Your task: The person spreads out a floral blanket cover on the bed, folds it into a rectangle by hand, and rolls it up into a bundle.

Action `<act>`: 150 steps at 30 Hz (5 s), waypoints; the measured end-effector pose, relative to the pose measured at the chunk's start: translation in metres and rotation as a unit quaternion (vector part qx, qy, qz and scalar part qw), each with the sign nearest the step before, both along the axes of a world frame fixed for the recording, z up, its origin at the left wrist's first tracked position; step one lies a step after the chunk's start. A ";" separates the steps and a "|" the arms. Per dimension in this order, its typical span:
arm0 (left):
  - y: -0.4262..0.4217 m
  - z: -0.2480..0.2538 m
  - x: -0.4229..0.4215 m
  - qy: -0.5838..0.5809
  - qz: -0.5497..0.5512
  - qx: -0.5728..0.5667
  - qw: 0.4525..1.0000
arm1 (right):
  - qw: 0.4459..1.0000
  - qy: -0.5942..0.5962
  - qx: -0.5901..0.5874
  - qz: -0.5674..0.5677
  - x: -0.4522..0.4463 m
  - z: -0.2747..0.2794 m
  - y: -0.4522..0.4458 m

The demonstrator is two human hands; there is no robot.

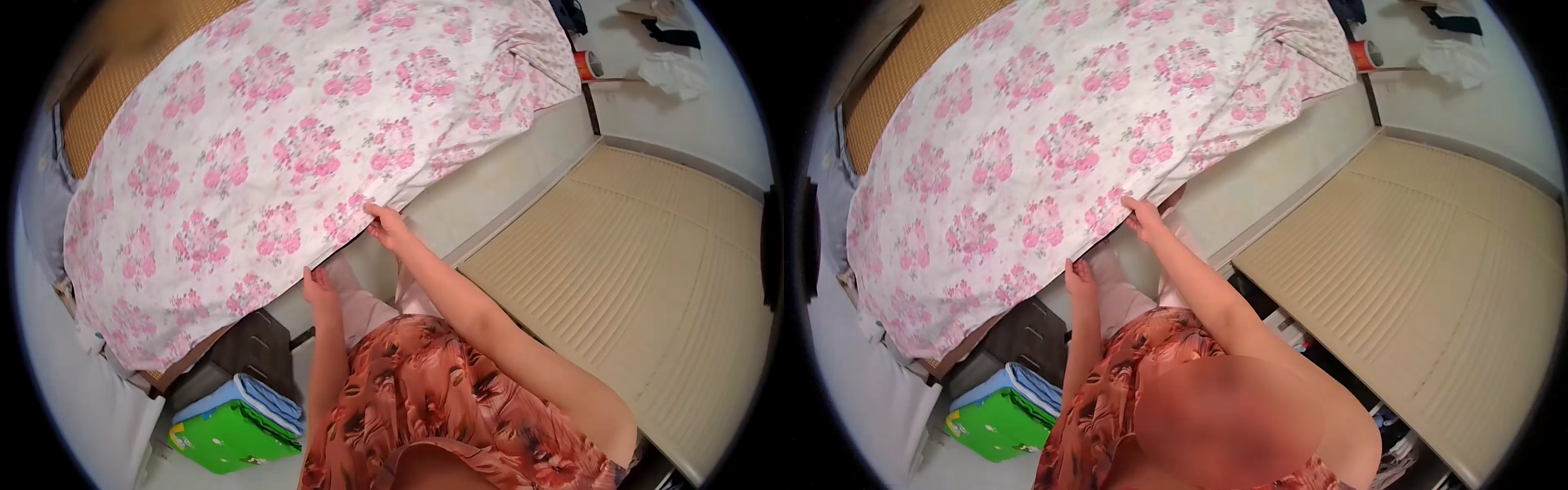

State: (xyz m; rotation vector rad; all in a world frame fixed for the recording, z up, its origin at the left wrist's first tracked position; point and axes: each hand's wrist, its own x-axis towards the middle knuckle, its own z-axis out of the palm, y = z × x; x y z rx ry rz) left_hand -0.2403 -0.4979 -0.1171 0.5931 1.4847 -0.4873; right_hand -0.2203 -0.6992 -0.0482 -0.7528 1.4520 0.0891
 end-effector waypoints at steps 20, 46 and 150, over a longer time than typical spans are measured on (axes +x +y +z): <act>-0.273 0.153 0.021 -0.215 0.175 -0.128 0.952 | 0.901 -0.288 0.324 -0.033 0.042 0.103 -0.221; -0.446 0.101 -0.005 -0.110 0.078 -0.104 0.985 | 0.977 -0.078 -0.164 0.110 -0.002 0.092 -0.459; -1.074 0.304 -0.039 -0.186 0.076 0.359 0.912 | 0.718 -0.130 0.053 0.681 0.020 0.300 -1.031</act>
